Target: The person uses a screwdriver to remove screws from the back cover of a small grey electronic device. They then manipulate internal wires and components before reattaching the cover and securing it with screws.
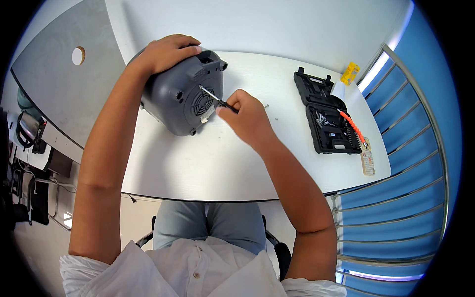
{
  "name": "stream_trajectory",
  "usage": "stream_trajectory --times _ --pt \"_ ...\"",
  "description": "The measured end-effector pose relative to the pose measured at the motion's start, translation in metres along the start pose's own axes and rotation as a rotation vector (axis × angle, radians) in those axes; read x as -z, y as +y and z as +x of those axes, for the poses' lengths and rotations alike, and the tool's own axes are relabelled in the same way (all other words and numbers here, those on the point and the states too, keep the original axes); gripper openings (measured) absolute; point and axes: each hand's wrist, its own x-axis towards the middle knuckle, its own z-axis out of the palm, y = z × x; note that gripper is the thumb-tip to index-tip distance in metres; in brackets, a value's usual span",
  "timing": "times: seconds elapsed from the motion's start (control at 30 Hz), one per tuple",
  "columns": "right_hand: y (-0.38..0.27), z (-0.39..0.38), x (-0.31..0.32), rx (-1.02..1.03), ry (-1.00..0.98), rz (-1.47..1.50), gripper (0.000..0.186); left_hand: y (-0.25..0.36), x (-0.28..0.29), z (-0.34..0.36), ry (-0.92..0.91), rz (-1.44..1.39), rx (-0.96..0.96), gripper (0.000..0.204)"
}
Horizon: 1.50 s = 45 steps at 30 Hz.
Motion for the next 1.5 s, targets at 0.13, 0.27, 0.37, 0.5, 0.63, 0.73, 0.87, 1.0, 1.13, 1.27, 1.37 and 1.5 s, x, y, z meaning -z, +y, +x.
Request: stream_trajectory --times 0.13,0.27,0.37,0.5,0.63,0.73,0.87,1.0,1.13,1.27,1.37,1.5 --pt "0.017 -0.004 -0.022 0.490 0.443 -0.629 0.018 0.006 0.002 -0.001 -0.007 0.003 0.018 0.056" --pt "0.017 -0.006 -0.023 0.505 0.527 -1.065 0.022 0.006 0.007 -0.004 -0.025 -0.015 0.024 0.056" --pt "0.013 -0.011 -0.029 0.430 0.431 -1.000 0.016 0.007 0.004 -0.005 -0.019 0.004 0.009 0.056" --pt "-0.012 0.003 0.005 -0.183 -0.082 0.016 0.018 0.007 0.004 -0.008 -0.006 0.009 -0.003 0.056" --pt "-0.007 0.007 0.018 -0.267 -0.241 0.384 0.015 0.006 0.004 -0.008 0.023 0.020 -0.042 0.056" --pt "0.003 -0.003 -0.001 0.080 0.081 -0.035 0.012 0.005 0.001 -0.005 0.020 0.001 -0.044 0.056" --pt "0.007 -0.012 -0.026 0.479 0.416 -0.659 0.018 0.002 0.000 -0.001 0.020 -0.011 -0.019 0.057" --pt "0.015 -0.013 -0.027 0.531 0.507 -0.993 0.016 0.010 0.008 -0.003 -0.044 -0.022 0.019 0.057" --pt "0.012 -0.008 -0.027 0.342 0.346 -0.644 0.012 0.014 0.006 -0.004 -0.021 0.014 0.060 0.056" --pt "0.008 0.012 0.018 -0.196 -0.275 0.384 0.020 0.009 0.008 -0.003 -0.035 -0.024 -0.005 0.055" --pt "0.000 0.010 0.016 -0.232 -0.253 0.401 0.018 0.005 0.003 -0.006 0.012 0.020 -0.072 0.056" --pt "0.000 -0.009 -0.011 0.195 0.196 -0.173 0.013 0.017 0.007 -0.008 -0.014 0.065 0.058 0.055"
